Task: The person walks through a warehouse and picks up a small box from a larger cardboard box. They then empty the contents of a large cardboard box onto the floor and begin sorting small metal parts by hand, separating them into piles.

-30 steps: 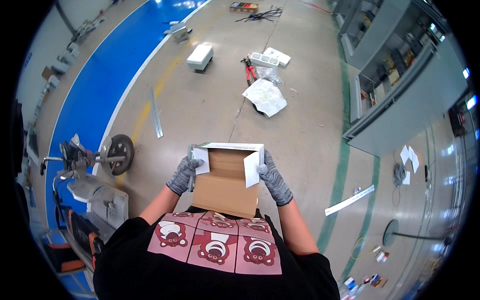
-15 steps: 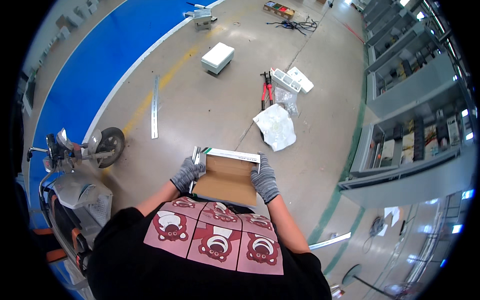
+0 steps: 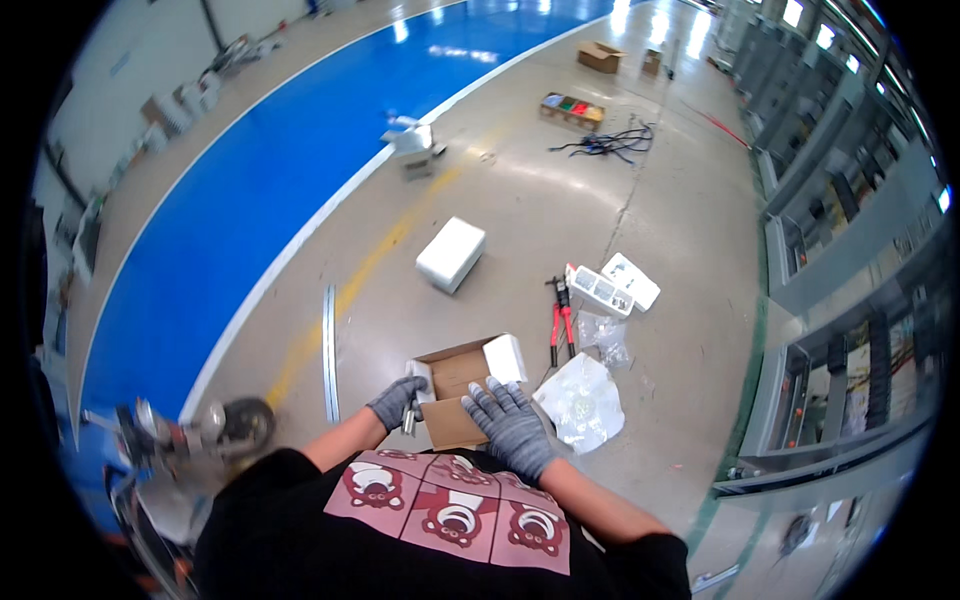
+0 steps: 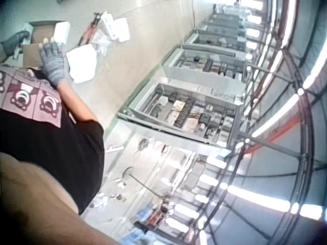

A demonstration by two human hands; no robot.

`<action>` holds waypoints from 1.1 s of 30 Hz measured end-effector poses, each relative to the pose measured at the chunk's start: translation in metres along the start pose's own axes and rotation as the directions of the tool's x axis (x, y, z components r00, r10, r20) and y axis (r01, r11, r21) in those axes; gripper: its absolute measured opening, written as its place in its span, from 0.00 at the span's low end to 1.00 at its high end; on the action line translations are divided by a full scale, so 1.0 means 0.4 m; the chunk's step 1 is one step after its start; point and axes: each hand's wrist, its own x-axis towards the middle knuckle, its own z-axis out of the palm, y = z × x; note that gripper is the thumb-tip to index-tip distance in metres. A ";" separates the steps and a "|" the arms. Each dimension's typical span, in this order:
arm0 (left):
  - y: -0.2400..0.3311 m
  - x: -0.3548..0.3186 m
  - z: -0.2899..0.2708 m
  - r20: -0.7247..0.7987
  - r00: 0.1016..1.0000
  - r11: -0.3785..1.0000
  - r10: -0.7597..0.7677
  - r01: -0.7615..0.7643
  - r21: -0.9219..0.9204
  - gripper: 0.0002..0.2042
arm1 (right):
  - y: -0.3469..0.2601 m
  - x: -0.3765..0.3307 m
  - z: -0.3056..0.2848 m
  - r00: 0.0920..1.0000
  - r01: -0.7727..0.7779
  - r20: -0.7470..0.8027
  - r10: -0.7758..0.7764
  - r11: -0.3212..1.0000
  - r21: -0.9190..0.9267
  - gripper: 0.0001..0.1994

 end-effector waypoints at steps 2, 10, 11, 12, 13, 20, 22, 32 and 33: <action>0.094 0.081 0.007 0.022 0.997 0.997 0.069 -0.068 -0.023 0.09 | 0.140 0.075 0.023 1.000 0.002 0.022 0.000 0.997 -0.073 0.27; 0.416 0.293 0.156 -0.008 0.987 0.902 0.162 -0.145 0.406 0.08 | 0.581 0.456 -0.027 0.830 -0.161 0.557 0.003 0.959 0.234 0.22; 0.424 0.316 0.151 0.097 0.977 0.941 0.189 -0.209 0.265 0.07 | 0.620 0.522 -0.043 0.775 -0.247 0.620 0.122 0.962 0.119 0.24; 0.452 0.359 0.164 0.113 0.984 0.971 0.135 -0.154 0.181 0.08 | 0.667 0.577 -0.047 0.815 -0.231 0.560 0.147 0.970 0.081 0.26; 0.484 0.404 0.184 0.136 0.987 0.990 0.081 -0.095 0.100 0.09 | 0.710 0.619 -0.040 0.852 -0.222 0.495 0.172 0.974 0.043 0.28; 0.788 0.833 0.245 0.173 0.983 0.988 0.062 -0.085 0.129 0.15 | 1.041 0.792 0.132 0.945 -0.248 0.220 0.241 0.969 0.004 0.28; 0.903 0.939 0.254 0.219 0.969 0.974 0.112 -0.151 0.168 0.17 | 1.110 0.877 0.055 0.979 -0.199 0.044 0.200 0.980 -0.021 0.23; 1.482 1.336 0.524 0.150 0.979 0.941 0.140 -0.179 0.288 0.12 | 1.433 0.992 0.041 0.895 -0.387 -0.162 0.416 0.904 0.180 0.19; 1.532 1.393 0.557 0.158 0.976 0.931 0.148 -0.192 0.310 0.12 | 1.509 1.033 0.031 0.872 -0.399 -0.197 0.449 0.883 0.247 0.19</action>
